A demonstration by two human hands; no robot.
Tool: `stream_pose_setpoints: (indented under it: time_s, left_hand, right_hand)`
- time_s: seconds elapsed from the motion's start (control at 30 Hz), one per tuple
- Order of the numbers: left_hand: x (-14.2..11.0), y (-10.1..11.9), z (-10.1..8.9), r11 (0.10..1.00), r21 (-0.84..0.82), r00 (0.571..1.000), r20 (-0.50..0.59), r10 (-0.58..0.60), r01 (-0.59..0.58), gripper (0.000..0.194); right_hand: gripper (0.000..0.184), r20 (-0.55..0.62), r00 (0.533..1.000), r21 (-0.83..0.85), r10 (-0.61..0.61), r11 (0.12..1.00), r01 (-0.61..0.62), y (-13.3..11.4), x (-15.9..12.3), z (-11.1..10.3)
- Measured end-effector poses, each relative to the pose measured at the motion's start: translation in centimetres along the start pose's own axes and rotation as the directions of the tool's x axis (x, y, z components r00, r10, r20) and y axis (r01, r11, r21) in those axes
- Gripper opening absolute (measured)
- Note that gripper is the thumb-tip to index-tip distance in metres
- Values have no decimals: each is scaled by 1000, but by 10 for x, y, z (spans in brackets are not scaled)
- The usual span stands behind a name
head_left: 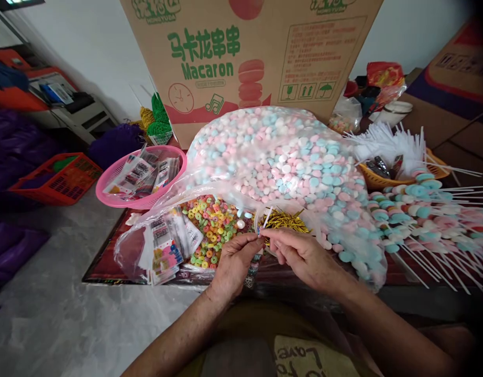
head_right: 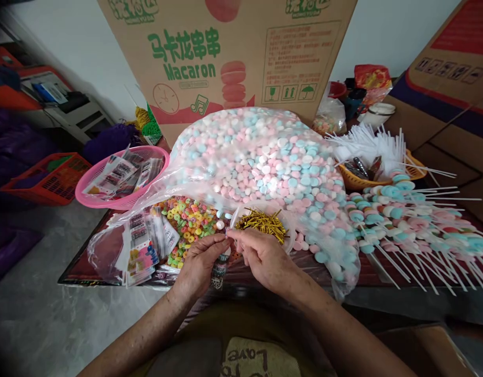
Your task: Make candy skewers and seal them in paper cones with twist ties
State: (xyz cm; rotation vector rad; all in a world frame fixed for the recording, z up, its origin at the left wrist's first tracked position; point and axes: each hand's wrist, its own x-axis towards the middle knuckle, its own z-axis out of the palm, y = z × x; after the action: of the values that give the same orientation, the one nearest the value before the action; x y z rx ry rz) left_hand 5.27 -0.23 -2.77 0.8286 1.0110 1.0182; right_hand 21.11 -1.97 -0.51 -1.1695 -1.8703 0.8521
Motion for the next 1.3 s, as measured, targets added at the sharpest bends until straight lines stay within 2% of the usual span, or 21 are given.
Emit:
stream_pose_setpoints:
  time_s: [0.13, 0.2, 0.3, 0.37, 0.43, 0.5, 0.57, 0.6, 0.73, 0.8, 0.9, 1.0, 1.07, 1.17, 1.2, 1.23, 1.3]
  left_hand:
    - [-2, 0, -3, 993, -118, 998, -66, -4, -4, 12]
    - [-4, 1, -3, 986, -166, 999, -24, -22, 17, 13]
    - [-5, 2, 1, 985, -171, 999, 18, -35, 37, 15]
    - [-5, 3, 4, 981, -188, 999, -14, -41, 37, 17]
    - [-3, 4, 5, 974, -219, 996, -58, -66, 52, 18]
    - [-2, 5, 4, 967, -242, 990, -97, -100, 74, 20]
    - [0, 6, 2, 973, -211, 988, -100, -116, 93, 20]
    - [0, 7, 1, 980, -175, 991, -85, -105, 89, 19]
    - [-3, 6, -1, 999, -1, 999, 22, 44, -43, 11]
    - [-7, 5, -4, 993, 75, 993, 89, 79, -86, 15]
    - [-11, 0, -10, 985, 150, 984, 168, 60, -86, 20]
    - [-13, -6, -15, 981, 162, 984, 158, 80, -106, 24]
    - [-12, -10, -16, 980, 146, 987, 107, 121, -136, 28]
    - [-11, -12, -14, 988, 52, 988, 52, 145, -147, 29]
    - [-10, -10, -14, 992, 6, 991, 49, 124, -125, 27]
    - [-10, -8, -15, 997, -39, 995, 59, 75, -73, 25]
    - [-9, -2, -19, 987, -92, 982, 147, -121, 135, 25]
  right_hand:
    - [51, -72, 967, 220, 243, 950, -223, 8, 0, 9]
    - [55, -53, 961, 254, 270, 935, -248, 12, 2, 12]
    - [53, -34, 966, 219, 255, 945, -242, 14, 3, 19]
    - [38, -33, 963, 150, 268, 954, -260, 14, 1, 21]
    - [15, -37, 970, 21, 239, 971, -238, 13, -3, 18]
    - [17, -111, 981, -85, 158, 982, -167, 10, -8, 10]
    - [18, -212, 976, -110, 57, 991, -81, 3, -11, 3]
    - [19, -225, 974, -103, 8, 994, -32, -1, -11, 2]
    - [30, -95, 980, -46, -173, 984, 170, -9, -3, 13]
    - [35, -71, 985, -5, -157, 988, 157, -8, 1, 21]
    - [42, -25, 999, -1, -39, 999, 39, -5, 3, 26]
    - [49, -20, 1000, -93, -14, 996, 12, -1, 1, 27]
    - [54, -60, 998, -177, -35, 984, 24, 2, -2, 32]
    - [58, -259, 966, -181, -9, 983, -40, 5, -6, 41]
    - [53, -307, 952, -150, 3, 987, -52, 5, -7, 42]
    - [41, -303, 953, -122, 7, 991, -46, 4, -8, 40]
    - [19, -158, 984, -121, -77, 991, 58, 1, -7, 32]
